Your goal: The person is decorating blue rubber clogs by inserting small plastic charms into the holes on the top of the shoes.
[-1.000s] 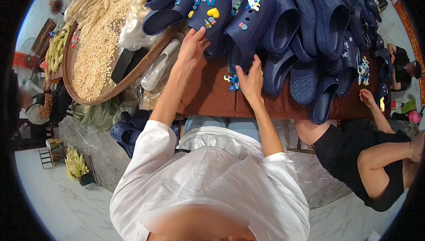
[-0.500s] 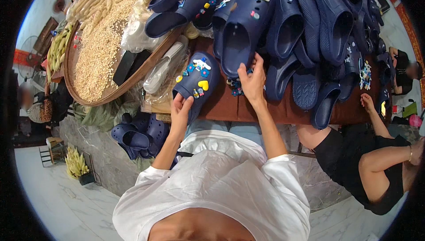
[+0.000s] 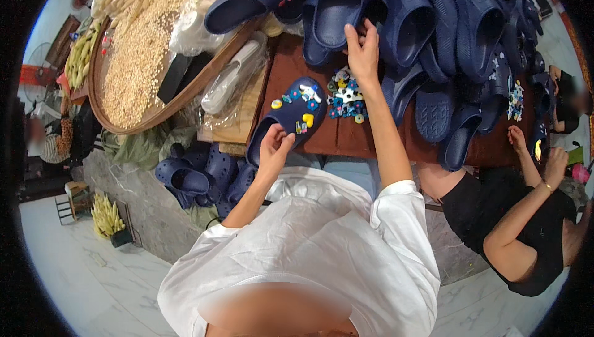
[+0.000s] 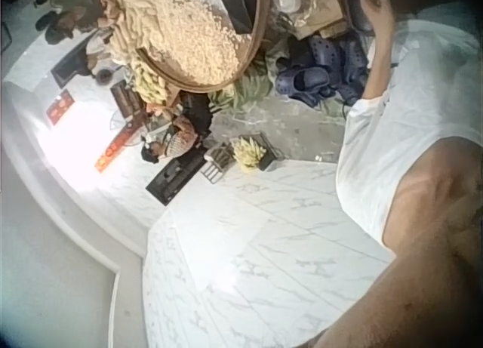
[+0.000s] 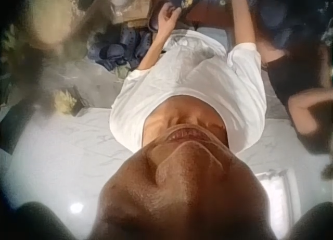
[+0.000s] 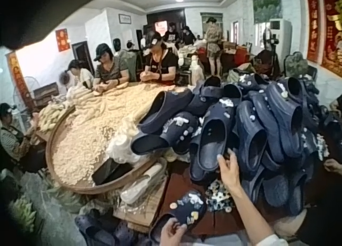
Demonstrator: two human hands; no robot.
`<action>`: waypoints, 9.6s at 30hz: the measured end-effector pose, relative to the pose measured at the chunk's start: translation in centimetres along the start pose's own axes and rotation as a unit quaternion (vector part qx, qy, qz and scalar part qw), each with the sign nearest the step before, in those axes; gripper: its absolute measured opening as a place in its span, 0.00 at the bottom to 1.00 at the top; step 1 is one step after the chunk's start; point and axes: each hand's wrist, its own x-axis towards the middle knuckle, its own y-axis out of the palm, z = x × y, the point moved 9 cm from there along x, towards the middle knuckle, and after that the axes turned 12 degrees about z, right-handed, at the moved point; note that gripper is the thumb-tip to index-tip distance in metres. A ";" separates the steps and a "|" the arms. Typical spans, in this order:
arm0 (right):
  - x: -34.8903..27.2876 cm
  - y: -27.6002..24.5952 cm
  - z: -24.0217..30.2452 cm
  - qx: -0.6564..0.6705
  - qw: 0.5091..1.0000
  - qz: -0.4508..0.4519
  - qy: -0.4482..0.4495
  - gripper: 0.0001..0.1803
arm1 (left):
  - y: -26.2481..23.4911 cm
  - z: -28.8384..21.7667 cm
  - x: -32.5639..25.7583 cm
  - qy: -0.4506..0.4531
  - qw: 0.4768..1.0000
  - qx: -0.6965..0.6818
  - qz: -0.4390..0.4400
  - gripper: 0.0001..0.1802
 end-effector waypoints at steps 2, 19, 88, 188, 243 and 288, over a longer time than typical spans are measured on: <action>-0.6 0.3 0.4 -0.016 1.000 0.004 0.018 0.38 | 0.0 -0.6 -0.1 -0.014 1.000 -0.014 -0.019 0.11; -17.9 8.6 -0.9 -0.084 0.971 0.214 0.059 0.19 | 0.2 -1.3 1.1 -0.103 0.993 -0.043 -0.028 0.15; -12.3 3.7 -1.2 -0.272 0.956 0.080 -0.075 0.10 | -0.6 0.9 2.7 0.025 0.995 0.088 -0.041 0.22; -12.2 4.0 0.3 -0.391 0.908 0.107 -0.108 0.14 | 1.0 -10.5 7.0 0.141 0.800 0.583 -0.011 0.16; -11.5 10.3 1.5 -0.416 0.868 0.220 -0.160 0.19 | 1.6 -6.6 9.3 0.050 0.768 0.638 -0.030 0.20; -14.1 5.4 -3.3 -0.368 0.919 0.090 -0.110 0.06 | 3.8 -9.7 10.3 0.162 0.749 0.640 -0.055 0.07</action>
